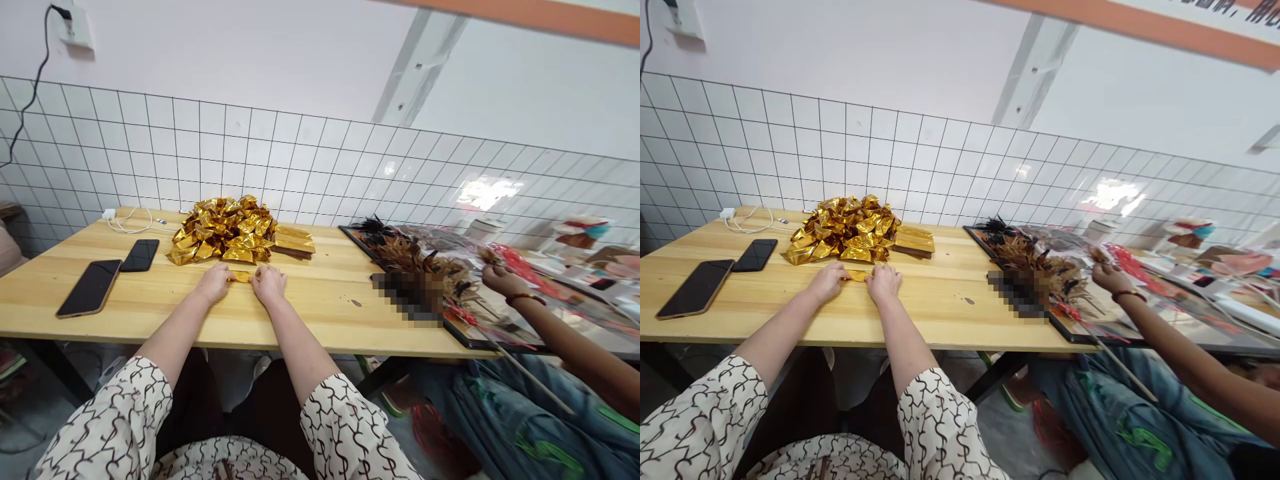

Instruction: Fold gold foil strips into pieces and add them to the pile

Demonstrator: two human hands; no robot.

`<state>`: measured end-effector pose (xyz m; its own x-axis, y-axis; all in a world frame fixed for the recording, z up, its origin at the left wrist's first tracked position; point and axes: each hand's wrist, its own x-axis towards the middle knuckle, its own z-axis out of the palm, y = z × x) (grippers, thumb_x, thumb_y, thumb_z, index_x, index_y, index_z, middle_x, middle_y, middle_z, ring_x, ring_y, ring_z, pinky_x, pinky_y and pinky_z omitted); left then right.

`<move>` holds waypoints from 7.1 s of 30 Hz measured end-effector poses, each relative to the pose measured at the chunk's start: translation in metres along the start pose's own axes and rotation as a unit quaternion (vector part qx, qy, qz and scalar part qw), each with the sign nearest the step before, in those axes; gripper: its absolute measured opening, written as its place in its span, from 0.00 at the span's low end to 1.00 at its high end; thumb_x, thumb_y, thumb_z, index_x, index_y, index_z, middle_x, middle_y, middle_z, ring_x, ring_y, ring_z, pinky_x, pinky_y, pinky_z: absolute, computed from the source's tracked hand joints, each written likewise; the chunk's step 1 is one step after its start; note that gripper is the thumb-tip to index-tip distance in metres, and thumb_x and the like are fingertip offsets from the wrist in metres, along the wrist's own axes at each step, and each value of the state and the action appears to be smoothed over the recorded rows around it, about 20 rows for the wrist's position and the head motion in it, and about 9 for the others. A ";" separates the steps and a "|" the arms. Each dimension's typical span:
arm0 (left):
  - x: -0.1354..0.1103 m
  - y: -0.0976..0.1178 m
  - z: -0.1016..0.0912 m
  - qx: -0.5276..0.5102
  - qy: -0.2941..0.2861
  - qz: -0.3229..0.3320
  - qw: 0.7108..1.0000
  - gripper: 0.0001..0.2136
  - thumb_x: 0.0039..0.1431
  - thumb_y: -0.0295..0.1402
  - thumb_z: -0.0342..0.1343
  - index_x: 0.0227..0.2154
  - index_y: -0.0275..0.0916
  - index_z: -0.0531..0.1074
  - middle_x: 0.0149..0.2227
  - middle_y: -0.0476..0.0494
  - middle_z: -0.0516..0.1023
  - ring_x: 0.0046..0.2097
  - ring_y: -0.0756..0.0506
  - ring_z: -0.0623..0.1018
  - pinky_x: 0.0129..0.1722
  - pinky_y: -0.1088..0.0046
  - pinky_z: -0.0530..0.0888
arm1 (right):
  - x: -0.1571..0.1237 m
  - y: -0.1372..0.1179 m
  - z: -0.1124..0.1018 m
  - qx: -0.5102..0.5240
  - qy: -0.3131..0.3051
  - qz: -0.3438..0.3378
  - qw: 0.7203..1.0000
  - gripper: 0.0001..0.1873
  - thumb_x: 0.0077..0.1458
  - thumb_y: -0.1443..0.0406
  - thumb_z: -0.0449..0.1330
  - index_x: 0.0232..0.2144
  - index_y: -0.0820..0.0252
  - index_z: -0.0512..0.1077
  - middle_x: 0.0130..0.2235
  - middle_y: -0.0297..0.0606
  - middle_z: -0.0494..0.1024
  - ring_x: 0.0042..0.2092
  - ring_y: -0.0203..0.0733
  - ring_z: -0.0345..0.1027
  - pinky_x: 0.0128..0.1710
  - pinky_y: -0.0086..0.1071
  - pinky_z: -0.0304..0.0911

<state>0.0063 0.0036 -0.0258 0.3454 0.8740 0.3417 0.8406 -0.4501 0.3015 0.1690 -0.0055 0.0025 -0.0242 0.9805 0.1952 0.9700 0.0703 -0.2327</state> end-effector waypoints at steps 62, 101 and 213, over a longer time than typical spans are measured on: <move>-0.006 0.005 0.016 -0.022 -0.125 0.048 0.991 0.30 0.59 0.51 0.45 0.60 0.39 0.59 0.65 0.38 0.56 0.66 0.41 0.55 0.63 0.61 0.54 | -0.011 0.015 -0.012 -0.048 -0.028 -0.131 0.990 0.19 0.55 0.71 0.49 0.39 0.58 0.79 0.42 0.46 0.78 0.49 0.47 0.65 0.49 0.40 0.50; -0.017 0.012 -0.010 0.030 -0.189 -0.042 0.981 0.40 0.58 0.59 0.34 0.64 0.33 0.49 0.67 0.35 0.44 0.68 0.39 0.47 0.64 0.59 0.48 | -0.008 0.014 0.010 -0.005 -0.111 -0.153 0.982 0.34 0.64 0.51 0.36 0.64 0.65 0.51 0.66 0.50 0.51 0.68 0.45 0.39 0.64 0.48 0.36; -0.015 0.004 -0.022 0.023 -0.068 -0.063 0.995 0.18 0.60 0.31 0.44 0.49 0.43 0.73 0.48 0.45 0.77 0.56 0.42 0.70 0.58 0.67 0.65 | -0.004 0.020 -0.002 0.009 -0.062 -0.144 0.988 0.22 0.58 0.68 0.46 0.49 0.58 0.74 0.53 0.39 0.74 0.56 0.45 0.64 0.59 0.35 0.55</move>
<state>-0.0051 -0.0153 -0.0105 0.2873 0.9410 0.1786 0.8979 -0.3296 0.2918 0.1890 -0.0085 -0.0008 -0.3286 0.9344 0.1375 0.9142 0.3512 -0.2020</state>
